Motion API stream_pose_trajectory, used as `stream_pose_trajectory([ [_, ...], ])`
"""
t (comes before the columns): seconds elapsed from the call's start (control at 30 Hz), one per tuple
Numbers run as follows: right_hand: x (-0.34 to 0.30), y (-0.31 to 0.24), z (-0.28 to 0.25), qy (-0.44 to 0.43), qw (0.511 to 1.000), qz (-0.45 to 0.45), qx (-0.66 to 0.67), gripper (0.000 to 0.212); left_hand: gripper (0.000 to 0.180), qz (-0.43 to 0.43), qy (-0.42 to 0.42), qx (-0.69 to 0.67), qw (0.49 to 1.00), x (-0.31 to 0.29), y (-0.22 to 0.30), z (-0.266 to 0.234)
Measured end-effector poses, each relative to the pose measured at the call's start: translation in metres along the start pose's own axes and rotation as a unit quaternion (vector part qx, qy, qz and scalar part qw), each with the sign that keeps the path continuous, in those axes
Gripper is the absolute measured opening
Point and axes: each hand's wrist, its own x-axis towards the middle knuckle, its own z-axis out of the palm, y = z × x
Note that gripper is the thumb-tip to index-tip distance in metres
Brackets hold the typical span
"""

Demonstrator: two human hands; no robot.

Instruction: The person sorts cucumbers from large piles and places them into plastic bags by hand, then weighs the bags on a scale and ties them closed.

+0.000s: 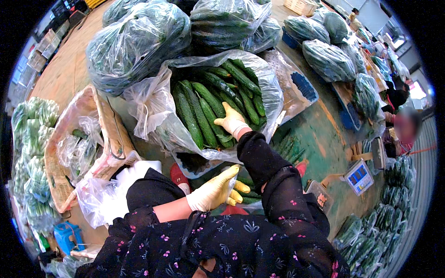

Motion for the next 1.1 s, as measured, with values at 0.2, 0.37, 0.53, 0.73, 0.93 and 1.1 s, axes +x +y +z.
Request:
stream_pose_trajectory([
  [0.2,-0.040,-0.010,-0.063,-0.154,0.810,-0.007,0.565,0.061,0.066,0.001,-0.007,0.001,1.000,0.000,-0.001,-0.003],
  [0.37,-0.116,-0.004,-0.105,-0.230,0.683,-0.152,0.677,0.062,0.062,-0.003,0.001,0.009,1.000,0.002,0.000,-0.001],
  [0.53,-0.208,-0.032,-0.125,-0.114,0.670,-0.201,0.706,0.067,0.060,0.027,-0.010,-0.016,0.999,0.003,-0.003,-0.011],
  [0.73,-0.299,-0.031,-0.146,0.130,0.929,-0.081,0.337,0.049,0.055,0.039,0.015,-0.009,0.999,-0.001,-0.005,-0.011],
  [0.93,-0.336,0.008,-0.127,0.122,0.797,-0.079,0.586,0.048,0.058,0.042,0.019,0.005,0.999,-0.008,-0.011,-0.006],
  [1.1,-0.325,0.042,-0.074,-0.044,0.948,0.069,0.308,0.048,0.058,0.046,0.022,-0.008,0.999,0.000,-0.012,-0.020],
])
